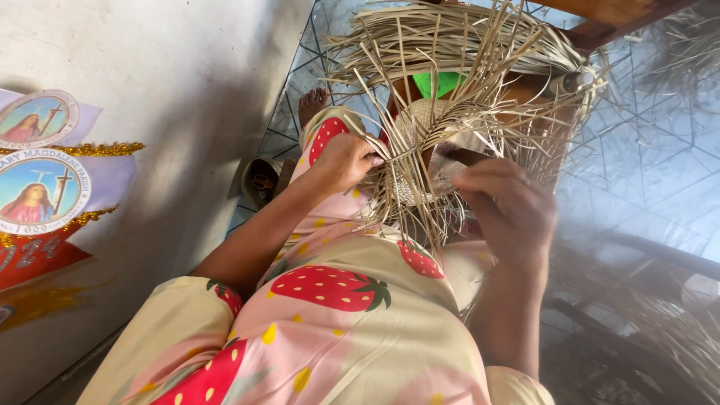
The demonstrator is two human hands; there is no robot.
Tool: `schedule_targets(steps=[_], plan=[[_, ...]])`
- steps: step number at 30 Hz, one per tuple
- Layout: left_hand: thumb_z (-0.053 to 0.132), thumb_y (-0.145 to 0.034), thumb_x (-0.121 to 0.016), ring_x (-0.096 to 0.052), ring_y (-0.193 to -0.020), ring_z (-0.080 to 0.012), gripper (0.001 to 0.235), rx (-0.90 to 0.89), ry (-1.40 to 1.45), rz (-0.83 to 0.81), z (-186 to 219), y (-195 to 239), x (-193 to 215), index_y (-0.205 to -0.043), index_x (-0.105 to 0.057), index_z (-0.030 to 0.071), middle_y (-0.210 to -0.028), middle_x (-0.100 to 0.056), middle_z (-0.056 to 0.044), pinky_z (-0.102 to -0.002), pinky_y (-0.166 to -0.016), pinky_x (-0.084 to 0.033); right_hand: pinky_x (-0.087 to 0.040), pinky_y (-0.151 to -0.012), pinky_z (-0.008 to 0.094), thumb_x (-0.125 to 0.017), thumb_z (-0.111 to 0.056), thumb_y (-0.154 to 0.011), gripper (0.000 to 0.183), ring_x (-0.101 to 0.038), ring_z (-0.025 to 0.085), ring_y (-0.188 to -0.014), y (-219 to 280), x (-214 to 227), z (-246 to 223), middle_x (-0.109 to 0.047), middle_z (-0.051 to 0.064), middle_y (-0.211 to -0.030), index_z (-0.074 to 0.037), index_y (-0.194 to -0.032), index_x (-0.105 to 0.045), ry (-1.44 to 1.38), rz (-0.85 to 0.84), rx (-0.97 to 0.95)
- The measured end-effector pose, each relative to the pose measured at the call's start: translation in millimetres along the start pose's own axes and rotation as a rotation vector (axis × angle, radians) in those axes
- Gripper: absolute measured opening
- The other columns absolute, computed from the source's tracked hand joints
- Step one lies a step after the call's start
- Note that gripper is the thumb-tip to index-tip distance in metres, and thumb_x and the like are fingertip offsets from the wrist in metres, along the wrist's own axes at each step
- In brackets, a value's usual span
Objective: Weaving a hat brim using dried plant fibers and a small wooden tool.
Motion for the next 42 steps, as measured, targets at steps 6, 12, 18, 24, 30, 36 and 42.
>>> schedule_targets(steps=[6, 12, 18, 24, 30, 36, 42], plan=[[0.02, -0.092, -0.079, -0.076, -0.1, -0.0312, 0.011, -0.023, 0.212, 0.038, -11, 4, -12, -0.101, -0.083, 0.017, -0.095, -0.081, -0.007, -0.042, -0.083, -0.061, -0.06, -0.08, 0.041, -0.086, 0.008, -0.085, 0.015, -0.074, 0.032, -0.088, 14, 0, 13, -0.078, 0.012, -0.093, -0.001, -0.097, -0.082, 0.077, -0.041, -0.012], [0.012, -0.093, -0.081, -0.074, -0.087, -0.0306, 0.012, -0.112, 0.477, 0.209, 8, 14, -14, -0.097, -0.078, 0.002, -0.088, -0.071, -0.018, -0.038, -0.078, -0.058, -0.059, -0.082, 0.049, -0.077, 0.002, -0.095, 0.011, -0.073, 0.039, -0.093, -15, -42, 35, -0.077, 0.016, -0.097, -0.005, -0.103, -0.079, 0.228, -0.265, -0.147], [0.006, -0.088, -0.085, -0.072, -0.086, -0.0268, 0.011, -0.14, 0.601, 0.318, 26, 18, -15, -0.096, -0.08, 0.001, -0.09, -0.071, -0.016, -0.035, -0.076, -0.057, -0.059, -0.078, 0.051, -0.072, 0.007, -0.093, 0.012, -0.073, 0.044, -0.088, -33, -85, 69, -0.075, 0.023, -0.095, 0.003, -0.104, -0.078, 0.296, -0.499, -0.094], [0.006, -0.087, -0.088, -0.07, -0.087, -0.0227, 0.017, -0.1, 0.777, 0.355, 30, 22, -23, -0.094, -0.077, -0.005, -0.091, -0.072, -0.019, -0.034, -0.075, -0.053, -0.06, -0.077, 0.05, -0.081, -0.012, -0.091, 0.012, -0.073, 0.038, -0.09, -33, -97, 96, -0.071, 0.013, -0.097, -0.009, -0.098, -0.072, 0.359, -0.605, -0.093], [0.012, -0.088, -0.089, -0.064, -0.085, -0.013, 0.018, 0.032, 0.923, 0.334, 34, 25, -34, -0.092, -0.079, -0.002, -0.088, -0.071, -0.012, -0.03, -0.075, -0.053, -0.061, -0.078, 0.036, -0.08, -0.018, -0.098, 0.008, -0.072, 0.022, -0.084, -61, -111, 94, -0.07, 0.002, -0.095, -0.014, -0.095, -0.074, 0.584, -0.641, -0.023], [0.012, -0.091, -0.085, -0.056, -0.07, -0.0058, 0.014, 0.147, 1.076, 0.332, 57, 29, -19, -0.088, -0.079, 0.0, -0.072, -0.063, -0.005, -0.019, -0.061, -0.047, -0.06, -0.06, 0.046, -0.076, -0.022, -0.099, 0.007, -0.07, 0.032, -0.068, -91, -110, 81, -0.064, 0.003, -0.085, -0.022, -0.094, -0.071, 0.672, -0.408, 0.23], [0.02, -0.099, -0.074, -0.049, -0.071, -0.0113, 0.017, 0.187, 1.081, 0.196, 49, 25, -28, -0.086, -0.074, 0.009, -0.072, -0.058, 0.001, -0.038, -0.07, -0.04, -0.061, -0.076, 0.033, -0.077, 0.021, -0.101, 0.018, -0.068, 0.029, -0.09, -115, -24, 40, -0.068, 0.017, -0.098, 0.006, -0.096, -0.068, 0.204, -0.268, 0.185]])
Point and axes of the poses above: each hand's wrist, its own y-axis away from the middle knuckle, its own x-axis out of the back of the hand, z = x × y, the point moved 2 cm from there along -y, towards the middle knuckle
